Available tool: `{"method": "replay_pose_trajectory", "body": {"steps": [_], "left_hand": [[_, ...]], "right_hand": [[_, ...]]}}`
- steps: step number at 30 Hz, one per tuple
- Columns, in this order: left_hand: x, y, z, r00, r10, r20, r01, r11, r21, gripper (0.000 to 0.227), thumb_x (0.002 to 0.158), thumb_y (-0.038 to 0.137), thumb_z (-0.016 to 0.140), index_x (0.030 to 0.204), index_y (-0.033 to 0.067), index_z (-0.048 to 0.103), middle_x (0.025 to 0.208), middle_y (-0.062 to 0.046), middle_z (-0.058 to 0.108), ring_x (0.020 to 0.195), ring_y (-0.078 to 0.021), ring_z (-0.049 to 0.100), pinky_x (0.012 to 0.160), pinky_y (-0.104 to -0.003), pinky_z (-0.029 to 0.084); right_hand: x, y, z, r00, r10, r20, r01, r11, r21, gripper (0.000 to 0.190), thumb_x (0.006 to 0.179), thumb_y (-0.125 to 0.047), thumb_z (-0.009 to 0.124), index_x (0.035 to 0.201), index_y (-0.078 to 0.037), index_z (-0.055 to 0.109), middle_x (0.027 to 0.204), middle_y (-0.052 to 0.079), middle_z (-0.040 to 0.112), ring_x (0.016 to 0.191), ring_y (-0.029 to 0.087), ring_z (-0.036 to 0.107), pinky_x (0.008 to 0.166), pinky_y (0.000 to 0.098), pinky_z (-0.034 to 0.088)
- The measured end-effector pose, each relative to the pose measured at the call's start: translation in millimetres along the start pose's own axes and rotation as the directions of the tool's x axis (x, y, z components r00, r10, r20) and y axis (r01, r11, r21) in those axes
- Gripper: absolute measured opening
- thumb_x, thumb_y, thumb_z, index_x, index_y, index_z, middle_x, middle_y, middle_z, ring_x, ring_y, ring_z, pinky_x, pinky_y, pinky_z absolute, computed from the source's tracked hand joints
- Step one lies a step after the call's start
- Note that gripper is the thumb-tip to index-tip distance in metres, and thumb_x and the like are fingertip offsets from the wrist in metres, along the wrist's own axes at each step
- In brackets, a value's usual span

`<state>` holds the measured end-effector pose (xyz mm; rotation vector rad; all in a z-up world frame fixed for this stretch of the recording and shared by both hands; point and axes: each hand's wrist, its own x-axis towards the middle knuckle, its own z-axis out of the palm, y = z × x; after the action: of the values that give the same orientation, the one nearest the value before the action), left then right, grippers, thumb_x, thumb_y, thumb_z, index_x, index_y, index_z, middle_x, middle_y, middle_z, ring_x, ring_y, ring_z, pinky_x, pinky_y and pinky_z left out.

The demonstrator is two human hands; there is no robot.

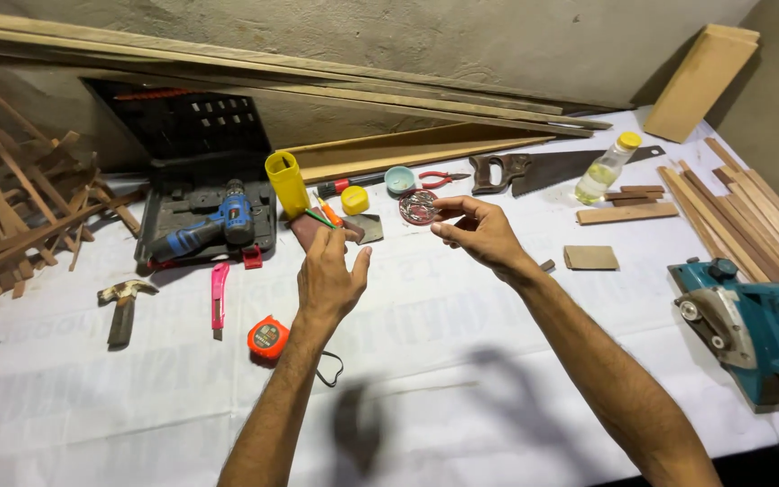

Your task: The person works at a table covered with hand tools and wood offcuts. They pick small nails from a tin, position thin wooden slats on a frame, hammer the nails in, sand a wooden block, measure a vertical wood piece with a tape measure, and assemble slats into ladder-like wooden frames, adjusting the pieces by hand.

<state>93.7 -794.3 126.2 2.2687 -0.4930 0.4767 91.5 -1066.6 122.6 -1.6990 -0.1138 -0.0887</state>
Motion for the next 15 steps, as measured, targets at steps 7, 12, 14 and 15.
{"method": "replay_pose_trajectory", "body": {"steps": [7,12,14,15], "left_hand": [[1.1,12.8,9.8,0.995,0.091,0.027,-0.089,0.994,-0.066,0.029,0.087,0.023,0.078,0.107,0.0042,0.066,0.101,-0.013,0.063,0.089,-0.0292,0.069,0.074,-0.044,0.057],[5.3,22.5,7.1,0.983,0.158,0.096,-0.147,0.982,-0.119,0.030,0.087,0.022,0.079,0.107,0.0034,0.067,0.102,-0.014,0.062,0.090,-0.0297,0.069,0.073,-0.044,0.057],[3.6,22.7,10.8,0.974,0.203,0.096,-0.188,0.971,-0.148,0.030,0.086,0.022,0.079,0.107,0.0038,0.067,0.103,-0.014,0.062,0.091,-0.0299,0.069,0.074,-0.044,0.056],[3.0,24.0,13.1,0.970,0.224,0.093,-0.206,0.964,-0.169,0.030,0.085,0.021,0.079,0.107,0.0041,0.067,0.103,-0.014,0.063,0.092,-0.0301,0.069,0.075,-0.044,0.056]], "right_hand": [[-37.4,-17.3,-5.8,0.992,0.050,-0.118,-0.069,0.983,-0.170,0.046,0.085,-0.022,0.081,0.127,-0.007,0.069,0.106,0.004,0.075,0.075,0.007,0.065,0.067,0.0234,0.057],[-65.0,-22.0,-5.9,0.968,0.028,-0.249,-0.067,0.987,-0.149,0.044,0.086,-0.022,0.082,0.126,-0.007,0.070,0.107,0.005,0.075,0.076,0.006,0.065,0.067,0.0233,0.056],[-80.6,-22.2,-0.7,0.953,0.053,-0.299,-0.096,0.987,-0.132,0.045,0.085,-0.021,0.082,0.126,-0.007,0.071,0.107,0.005,0.075,0.075,0.007,0.064,0.067,0.0235,0.055],[-88.4,-22.5,0.9,0.942,0.089,-0.324,-0.131,0.985,-0.112,0.046,0.084,-0.021,0.082,0.126,-0.007,0.071,0.107,0.005,0.075,0.074,0.007,0.063,0.066,0.0237,0.055]]}}
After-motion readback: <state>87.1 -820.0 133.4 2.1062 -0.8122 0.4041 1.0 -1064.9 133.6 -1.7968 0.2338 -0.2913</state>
